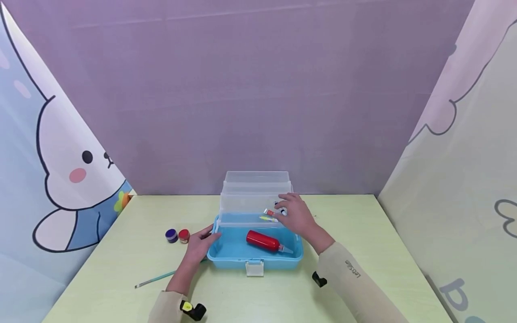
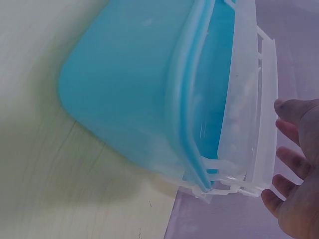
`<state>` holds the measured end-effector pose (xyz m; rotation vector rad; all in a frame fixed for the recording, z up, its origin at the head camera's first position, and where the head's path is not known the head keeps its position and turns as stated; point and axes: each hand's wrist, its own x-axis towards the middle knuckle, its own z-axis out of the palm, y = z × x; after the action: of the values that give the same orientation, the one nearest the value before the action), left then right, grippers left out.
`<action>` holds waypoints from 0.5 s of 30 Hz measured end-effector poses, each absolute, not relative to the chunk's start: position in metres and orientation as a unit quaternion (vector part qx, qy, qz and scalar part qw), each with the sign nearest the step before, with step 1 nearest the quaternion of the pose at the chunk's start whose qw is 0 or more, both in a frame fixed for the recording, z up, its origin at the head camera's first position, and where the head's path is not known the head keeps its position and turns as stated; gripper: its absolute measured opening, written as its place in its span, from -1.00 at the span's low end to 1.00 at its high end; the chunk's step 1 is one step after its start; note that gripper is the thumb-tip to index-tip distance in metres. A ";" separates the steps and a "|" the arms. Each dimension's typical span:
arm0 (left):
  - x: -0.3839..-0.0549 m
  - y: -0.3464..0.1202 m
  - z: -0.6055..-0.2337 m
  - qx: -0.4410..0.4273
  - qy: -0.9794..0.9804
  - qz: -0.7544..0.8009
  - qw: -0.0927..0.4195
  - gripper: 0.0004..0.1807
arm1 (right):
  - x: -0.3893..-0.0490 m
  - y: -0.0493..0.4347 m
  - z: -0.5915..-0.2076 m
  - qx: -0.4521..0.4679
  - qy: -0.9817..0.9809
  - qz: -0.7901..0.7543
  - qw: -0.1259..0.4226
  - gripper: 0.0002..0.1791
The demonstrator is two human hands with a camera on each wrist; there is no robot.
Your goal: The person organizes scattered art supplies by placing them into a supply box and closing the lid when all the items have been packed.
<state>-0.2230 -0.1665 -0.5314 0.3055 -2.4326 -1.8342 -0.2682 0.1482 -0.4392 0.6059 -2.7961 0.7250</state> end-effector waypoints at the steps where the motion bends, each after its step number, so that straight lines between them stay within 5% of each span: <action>1: -0.223 -0.166 -0.531 0.100 -0.794 -0.598 0.040 -0.42 | -0.268 0.148 -0.439 0.202 -0.943 0.246 0.096 -0.70; 15: -0.225 -0.164 -0.530 0.095 -0.798 -0.594 0.038 -0.41 | -0.263 0.155 -0.444 0.187 -0.938 0.274 0.098 -0.79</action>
<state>-0.2254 -0.1642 -0.5300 0.2921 -2.4480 -1.8232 -0.2633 0.1550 -0.4444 0.5527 -2.7759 0.8112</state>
